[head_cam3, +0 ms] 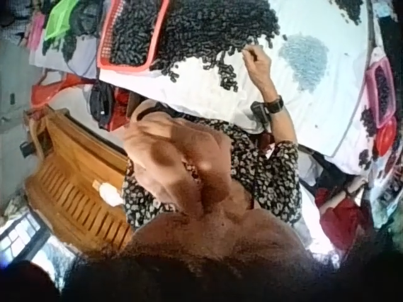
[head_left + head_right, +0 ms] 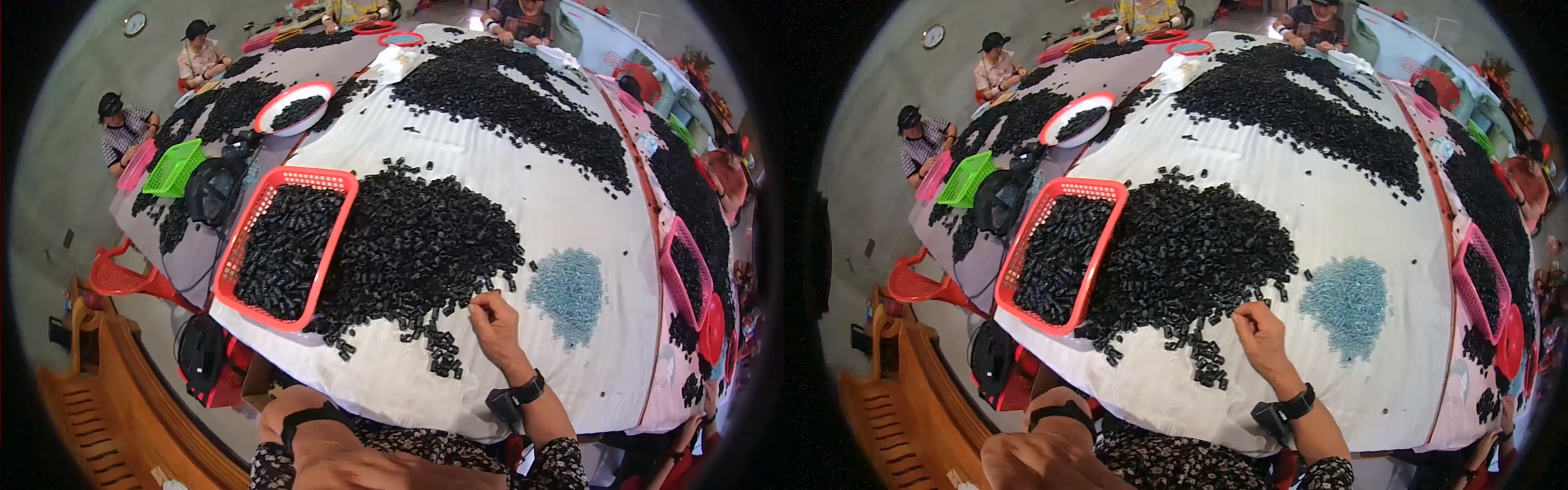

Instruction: Manually assembling small black plastic shoe components at a shared work table.

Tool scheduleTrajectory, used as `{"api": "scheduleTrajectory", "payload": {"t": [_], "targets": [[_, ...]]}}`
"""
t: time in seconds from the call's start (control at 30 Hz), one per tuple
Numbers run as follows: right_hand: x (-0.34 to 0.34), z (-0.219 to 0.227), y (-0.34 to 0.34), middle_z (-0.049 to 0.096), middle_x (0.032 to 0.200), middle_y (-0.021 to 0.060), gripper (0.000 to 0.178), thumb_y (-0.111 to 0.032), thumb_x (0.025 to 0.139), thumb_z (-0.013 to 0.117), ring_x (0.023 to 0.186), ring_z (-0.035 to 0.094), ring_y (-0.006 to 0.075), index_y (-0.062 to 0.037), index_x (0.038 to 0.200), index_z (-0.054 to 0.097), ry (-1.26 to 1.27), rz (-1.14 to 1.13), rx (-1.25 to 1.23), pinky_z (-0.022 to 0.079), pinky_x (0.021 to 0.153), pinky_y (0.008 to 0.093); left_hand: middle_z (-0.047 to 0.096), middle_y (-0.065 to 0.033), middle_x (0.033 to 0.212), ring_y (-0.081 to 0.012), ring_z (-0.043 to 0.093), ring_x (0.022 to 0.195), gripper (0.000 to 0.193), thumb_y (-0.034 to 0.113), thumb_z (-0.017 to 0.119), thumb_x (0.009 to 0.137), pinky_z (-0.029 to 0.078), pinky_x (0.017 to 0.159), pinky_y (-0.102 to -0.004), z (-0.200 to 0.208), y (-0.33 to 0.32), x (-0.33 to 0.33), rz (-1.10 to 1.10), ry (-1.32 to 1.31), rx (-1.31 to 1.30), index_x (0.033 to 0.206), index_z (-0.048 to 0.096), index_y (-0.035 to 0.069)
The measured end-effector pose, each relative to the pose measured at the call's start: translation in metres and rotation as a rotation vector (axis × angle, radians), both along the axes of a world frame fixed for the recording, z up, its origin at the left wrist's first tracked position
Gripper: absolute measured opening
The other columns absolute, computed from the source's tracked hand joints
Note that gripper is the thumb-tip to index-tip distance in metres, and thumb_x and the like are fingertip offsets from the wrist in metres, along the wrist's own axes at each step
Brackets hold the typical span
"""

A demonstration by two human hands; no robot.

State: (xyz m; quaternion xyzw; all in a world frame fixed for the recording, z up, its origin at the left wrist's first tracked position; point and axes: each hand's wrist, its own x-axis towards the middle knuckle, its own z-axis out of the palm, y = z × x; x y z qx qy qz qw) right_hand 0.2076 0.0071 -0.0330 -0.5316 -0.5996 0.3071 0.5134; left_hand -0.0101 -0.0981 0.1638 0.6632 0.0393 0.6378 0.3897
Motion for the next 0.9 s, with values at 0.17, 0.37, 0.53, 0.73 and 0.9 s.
{"api": "scheduleTrajectory", "payload": {"t": [0.17, 0.37, 0.53, 0.73, 0.9], "targets": [[-0.002, -0.007, 0.002, 0.051, 0.07, 0.0018, 0.006, -0.004, 0.083, 0.063, 0.057, 0.043, 0.0068, -0.0006, 0.085, 0.059, 0.007, 0.044, -0.019, 0.036, 0.051, 0.0219, 0.061, -0.0137, 0.093, -0.0157, 0.06, 0.065, 0.012, -0.002, 0.058, 0.085, 0.05, 0.053, -0.0251, 0.027, 0.022, 0.036, -0.595, -0.335, -0.234, 0.095, 0.061, -0.006], [0.0, 0.0, 0.002, 0.051, 0.07, 0.0002, 0.004, -0.004, 0.085, 0.061, 0.057, 0.042, 0.0056, -0.0017, 0.087, 0.059, 0.039, 0.023, -0.006, 0.036, 0.051, 0.0208, 0.062, -0.0109, 0.091, -0.0211, 0.06, 0.069, 0.014, 0.005, 0.06, 0.084, 0.048, 0.057, -0.0282, -0.007, 0.06, 0.001, -0.319, 0.272, 0.014, 0.097, 0.061, 0.0], [0.005, -0.005, 0.005, 0.05, 0.069, -0.0027, 0.005, -0.006, 0.087, 0.059, 0.06, 0.044, 0.0033, -0.0016, 0.088, 0.057, 0.05, 0.004, -0.055, 0.037, 0.053, 0.0193, 0.062, -0.0104, 0.083, -0.018, 0.06, 0.074, 0.009, -0.005, 0.059, 0.078, 0.046, 0.063, -0.0263, -0.098, 0.097, -0.029, 0.448, 0.795, -0.459, 0.086, 0.062, -0.001], [0.004, -0.002, 0.003, 0.049, 0.067, -0.0038, 0.005, -0.006, 0.087, 0.058, 0.058, 0.042, 0.0026, -0.002, 0.086, 0.056, 0.002, 0.025, -0.013, 0.036, 0.051, 0.019, 0.059, -0.0122, 0.084, -0.0299, 0.058, 0.08, 0.024, -0.011, 0.055, 0.069, 0.047, 0.068, -0.0355, -0.158, 0.103, -0.034, 0.522, 0.958, -0.223, 0.089, 0.062, 0.001], [0.005, -0.006, 0.003, 0.05, 0.068, -0.003, 0.004, -0.005, 0.087, 0.058, 0.059, 0.042, 0.0027, -0.0019, 0.086, 0.056, 0.031, 0.017, -0.046, 0.036, 0.052, 0.0188, 0.054, -0.0121, 0.089, -0.0301, 0.053, 0.085, 0.032, -0.012, 0.056, 0.065, 0.046, 0.073, -0.0362, -0.178, 0.114, -0.018, 0.565, 1.182, -0.016, 0.094, 0.06, 0.0]]}}
